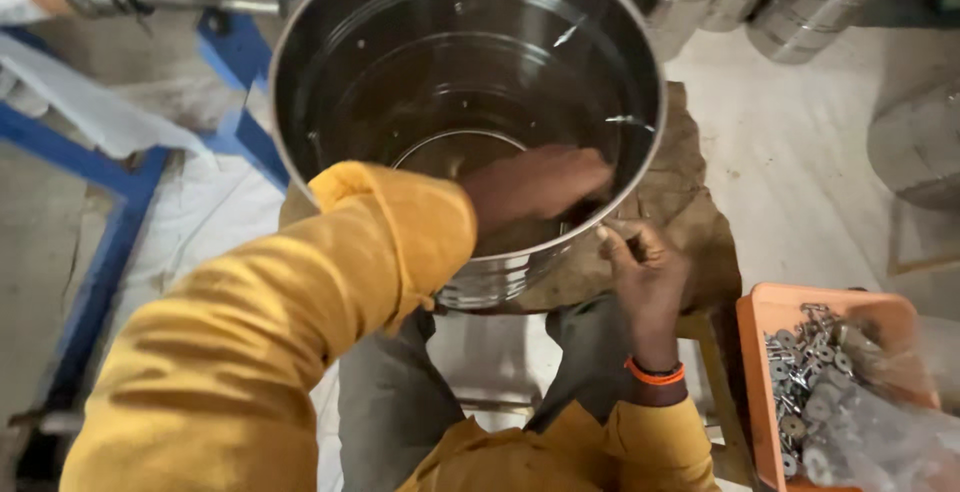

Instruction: The person assembles a large stainless steel container by inserting bolts and washers into pre-drilled holes along the rim. They pick fasteners from a nearby orange bin, insert them into the container, and tighten them by hand.

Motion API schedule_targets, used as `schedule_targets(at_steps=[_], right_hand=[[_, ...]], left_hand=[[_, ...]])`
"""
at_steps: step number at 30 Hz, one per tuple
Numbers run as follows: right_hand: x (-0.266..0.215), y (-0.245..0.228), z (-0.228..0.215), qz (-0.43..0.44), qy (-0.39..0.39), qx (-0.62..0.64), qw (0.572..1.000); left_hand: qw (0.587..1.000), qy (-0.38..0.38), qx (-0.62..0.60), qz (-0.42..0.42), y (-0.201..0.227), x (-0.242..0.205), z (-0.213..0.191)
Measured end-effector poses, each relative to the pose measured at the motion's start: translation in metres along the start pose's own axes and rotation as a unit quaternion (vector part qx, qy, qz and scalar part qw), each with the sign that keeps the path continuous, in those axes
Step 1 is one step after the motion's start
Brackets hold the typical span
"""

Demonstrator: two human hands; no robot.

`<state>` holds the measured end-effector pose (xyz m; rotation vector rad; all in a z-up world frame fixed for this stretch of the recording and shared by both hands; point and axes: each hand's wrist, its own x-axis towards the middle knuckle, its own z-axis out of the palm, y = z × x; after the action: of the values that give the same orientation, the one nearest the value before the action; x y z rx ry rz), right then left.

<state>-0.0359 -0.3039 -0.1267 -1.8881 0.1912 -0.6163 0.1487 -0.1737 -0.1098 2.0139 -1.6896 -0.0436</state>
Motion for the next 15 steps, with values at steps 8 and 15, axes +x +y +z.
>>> schedule_targets(at_steps=[8,15], right_hand=[[0.009,0.013,0.003,-0.007,-0.002,0.074,0.997],[0.006,0.012,0.003,-0.01,-0.003,0.071,0.997]], left_hand=[[0.999,-0.036,0.024,-0.028,0.011,0.016,-0.009],[0.998,0.002,-0.064,-0.009,0.002,0.009,0.003]])
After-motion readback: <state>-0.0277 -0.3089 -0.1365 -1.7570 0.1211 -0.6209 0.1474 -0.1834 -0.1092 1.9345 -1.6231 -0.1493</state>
